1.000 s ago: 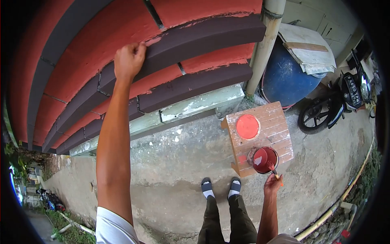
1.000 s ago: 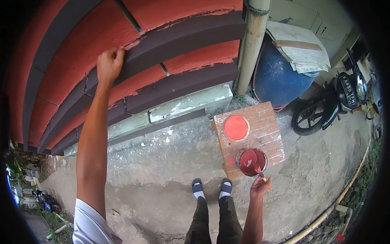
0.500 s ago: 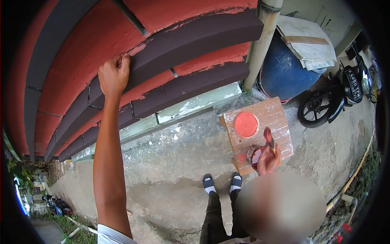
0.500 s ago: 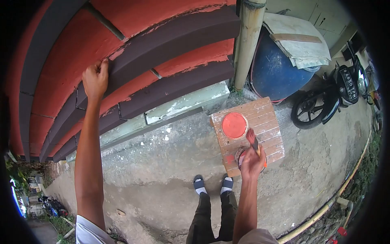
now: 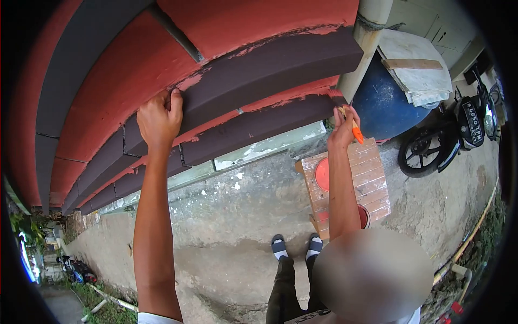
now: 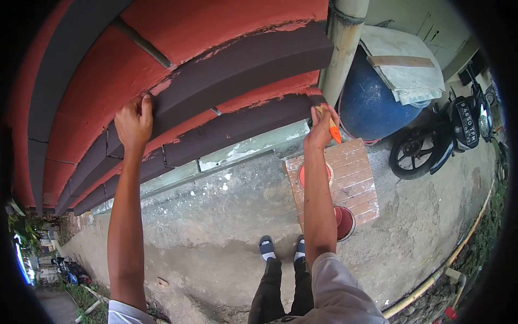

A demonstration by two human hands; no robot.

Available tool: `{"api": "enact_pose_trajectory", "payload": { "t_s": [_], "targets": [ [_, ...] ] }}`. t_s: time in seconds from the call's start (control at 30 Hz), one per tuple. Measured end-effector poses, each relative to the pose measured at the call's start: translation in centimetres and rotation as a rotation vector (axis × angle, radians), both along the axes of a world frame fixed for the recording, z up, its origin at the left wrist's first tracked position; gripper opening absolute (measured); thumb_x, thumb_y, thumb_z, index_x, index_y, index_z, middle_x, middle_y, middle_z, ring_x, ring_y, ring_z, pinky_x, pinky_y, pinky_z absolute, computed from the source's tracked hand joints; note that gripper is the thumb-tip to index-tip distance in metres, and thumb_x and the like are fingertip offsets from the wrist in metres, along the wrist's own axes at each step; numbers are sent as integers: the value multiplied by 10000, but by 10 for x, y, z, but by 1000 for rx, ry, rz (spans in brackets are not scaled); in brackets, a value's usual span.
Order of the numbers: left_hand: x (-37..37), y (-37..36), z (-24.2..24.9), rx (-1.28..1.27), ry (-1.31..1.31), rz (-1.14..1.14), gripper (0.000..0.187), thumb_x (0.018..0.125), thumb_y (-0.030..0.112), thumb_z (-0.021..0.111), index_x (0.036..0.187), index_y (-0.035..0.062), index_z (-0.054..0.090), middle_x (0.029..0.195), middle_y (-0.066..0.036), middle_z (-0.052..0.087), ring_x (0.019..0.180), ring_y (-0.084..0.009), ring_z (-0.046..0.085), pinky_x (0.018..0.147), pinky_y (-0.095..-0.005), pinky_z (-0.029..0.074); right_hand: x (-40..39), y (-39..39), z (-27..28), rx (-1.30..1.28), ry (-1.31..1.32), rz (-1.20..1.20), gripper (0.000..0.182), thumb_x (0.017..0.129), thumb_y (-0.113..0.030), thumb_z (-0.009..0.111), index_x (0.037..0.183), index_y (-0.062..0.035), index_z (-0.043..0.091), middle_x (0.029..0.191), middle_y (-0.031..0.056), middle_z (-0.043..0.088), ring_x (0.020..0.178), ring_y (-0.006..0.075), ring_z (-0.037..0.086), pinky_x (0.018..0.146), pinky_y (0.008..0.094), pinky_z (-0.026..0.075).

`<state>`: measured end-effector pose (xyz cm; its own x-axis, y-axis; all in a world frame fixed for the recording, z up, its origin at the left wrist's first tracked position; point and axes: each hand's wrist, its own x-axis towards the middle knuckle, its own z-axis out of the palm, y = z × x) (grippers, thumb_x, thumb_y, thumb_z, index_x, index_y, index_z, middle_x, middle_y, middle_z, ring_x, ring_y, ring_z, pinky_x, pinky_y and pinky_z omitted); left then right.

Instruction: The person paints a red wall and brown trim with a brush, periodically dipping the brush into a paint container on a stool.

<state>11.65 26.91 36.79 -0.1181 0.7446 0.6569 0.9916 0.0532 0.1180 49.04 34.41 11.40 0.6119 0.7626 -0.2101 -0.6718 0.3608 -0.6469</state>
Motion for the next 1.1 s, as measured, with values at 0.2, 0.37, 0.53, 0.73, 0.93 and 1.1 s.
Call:
{"api": "enact_pose_trajectory", "payload": {
  "t_s": [0.2, 0.37, 0.53, 0.73, 0.93, 1.1],
  "targets": [
    [-3, 1, -1, 4, 21, -10, 428, 909, 357, 671, 632, 36, 612, 566, -157, 570, 552, -387, 606, 575, -488, 483, -15, 30, -3, -23, -107, -134, 218, 1010, -45, 653, 1174, -11, 512, 1171, 190, 640, 1076, 296, 688, 995, 410, 634],
    [-3, 1, -2, 10, 13, -8, 436, 908, 362, 675, 623, 39, 605, 561, -153, 572, 547, -388, 610, 568, -487, 484, -24, 36, -6, 30, -135, -168, 159, 1034, -69, 638, 1130, -23, 520, 1174, 165, 637, 1092, 245, 672, 989, 389, 622],
    [-5, 2, -3, 21, 18, -21, 441, 904, 364, 677, 615, 42, 597, 555, -154, 568, 538, -386, 606, 560, -488, 480, -31, 41, -6, -14, -169, -208, 189, 1034, -82, 651, 1161, -12, 530, 1192, 165, 645, 1091, 243, 677, 983, 374, 619],
    [-3, 0, -2, -3, 6, -6, 445, 898, 372, 679, 611, 43, 592, 552, -151, 570, 534, -386, 604, 555, -487, 478, -39, 43, -2, -32, -180, -204, 265, 1011, -73, 664, 1243, 12, 570, 1203, 165, 658, 1058, 240, 693, 969, 359, 618],
    [-3, 1, -2, 23, 24, -3, 446, 896, 383, 678, 615, 45, 605, 561, -153, 584, 540, -383, 613, 554, -485, 479, -50, 46, -3, -91, -225, -198, 235, 981, -50, 664, 1196, 24, 603, 1168, 171, 663, 1013, 243, 709, 924, 351, 639],
    [-3, 1, -2, 26, 13, -8, 445, 889, 390, 683, 616, 47, 609, 561, -150, 586, 540, -379, 615, 553, -484, 479, -55, 48, 0, -120, -263, -200, 157, 965, -14, 675, 1111, 20, 625, 1130, 180, 659, 968, 256, 721, 861, 349, 662]
  ]
}}
